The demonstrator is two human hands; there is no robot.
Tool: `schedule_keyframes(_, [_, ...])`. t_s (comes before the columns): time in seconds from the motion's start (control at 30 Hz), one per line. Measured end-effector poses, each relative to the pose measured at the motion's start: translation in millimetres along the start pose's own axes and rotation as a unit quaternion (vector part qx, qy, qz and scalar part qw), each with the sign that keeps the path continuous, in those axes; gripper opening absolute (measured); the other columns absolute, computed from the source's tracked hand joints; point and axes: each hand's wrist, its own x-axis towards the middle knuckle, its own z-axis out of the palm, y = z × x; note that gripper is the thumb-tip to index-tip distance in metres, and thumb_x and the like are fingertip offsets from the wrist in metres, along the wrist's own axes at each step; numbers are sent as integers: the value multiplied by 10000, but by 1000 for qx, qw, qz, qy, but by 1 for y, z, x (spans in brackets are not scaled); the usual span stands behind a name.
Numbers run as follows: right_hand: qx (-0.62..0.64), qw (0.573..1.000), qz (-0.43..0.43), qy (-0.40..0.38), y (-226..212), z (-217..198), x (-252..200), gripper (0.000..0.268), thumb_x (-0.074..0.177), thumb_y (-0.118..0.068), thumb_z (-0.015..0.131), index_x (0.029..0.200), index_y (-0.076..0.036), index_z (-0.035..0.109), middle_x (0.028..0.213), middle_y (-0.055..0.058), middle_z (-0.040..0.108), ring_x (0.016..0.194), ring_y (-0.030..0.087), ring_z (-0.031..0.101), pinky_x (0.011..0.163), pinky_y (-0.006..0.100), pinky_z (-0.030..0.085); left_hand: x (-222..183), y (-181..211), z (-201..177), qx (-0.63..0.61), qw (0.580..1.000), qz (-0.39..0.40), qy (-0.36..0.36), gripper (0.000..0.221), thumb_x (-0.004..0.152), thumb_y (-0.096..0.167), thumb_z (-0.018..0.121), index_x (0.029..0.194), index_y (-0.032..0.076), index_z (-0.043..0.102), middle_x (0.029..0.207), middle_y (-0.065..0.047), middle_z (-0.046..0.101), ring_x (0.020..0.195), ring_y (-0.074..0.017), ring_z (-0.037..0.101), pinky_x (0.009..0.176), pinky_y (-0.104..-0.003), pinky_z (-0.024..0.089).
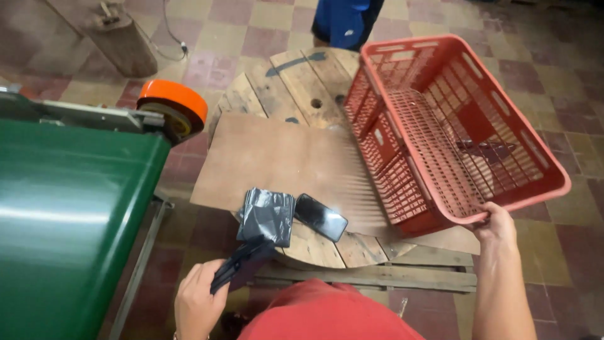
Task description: Folding plastic bags into compact squares and placing them into a storage crate.
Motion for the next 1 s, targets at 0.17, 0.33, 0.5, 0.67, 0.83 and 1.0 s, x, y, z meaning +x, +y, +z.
schedule_keyframes(0.17, [-76,993,-58,-70,-16,37,-50,361,781,39,495,1085,-150,540,1159,12,657,1147,212,644,1062,399,556,-6,4,-2,16,1000,-23,-14,190,828,71,672,1003,143,677,878,20,703,779,-220,641,671,-366,500])
schedule_keyframes(0.33, [-172,973,-55,-144,-20,73,-56,427,811,28,446,1181,-172,517,1175,31,624,1137,235,605,1056,395,528,-8,11,-2,20,999,-40,-28,178,821,84,656,982,154,685,879,35,718,790,-211,644,651,-364,494])
schedule_keyframes(0.5, [-215,948,-62,-226,-19,103,-27,455,760,-8,451,1187,-158,503,1172,61,618,1085,258,594,1011,406,535,-6,15,-3,20,999,-21,-15,142,843,89,648,971,136,687,874,19,718,782,-217,648,620,-367,493])
schedule_keyframes(0.67, [-265,877,-80,-392,-32,143,-20,363,750,19,491,1030,-211,484,1145,14,536,1090,224,538,977,417,502,-1,20,-2,23,999,-19,-42,224,797,80,642,1005,145,691,909,33,723,810,-200,650,625,-349,488])
schedule_keyframes(0.83, [-447,804,-225,-321,-58,188,-142,662,896,-22,452,1501,-170,229,1423,164,454,1239,329,514,1008,507,467,21,37,-1,14,999,24,-38,186,815,72,618,971,146,689,855,35,700,778,-177,646,587,-322,459])
schedule_keyframes(1.0, [-447,551,-591,-385,-31,217,-278,976,788,-715,475,1390,53,464,1405,259,535,1268,400,513,1021,585,404,55,51,14,-10,994,96,-57,232,751,67,637,974,120,670,896,7,704,828,-210,642,612,-329,458])
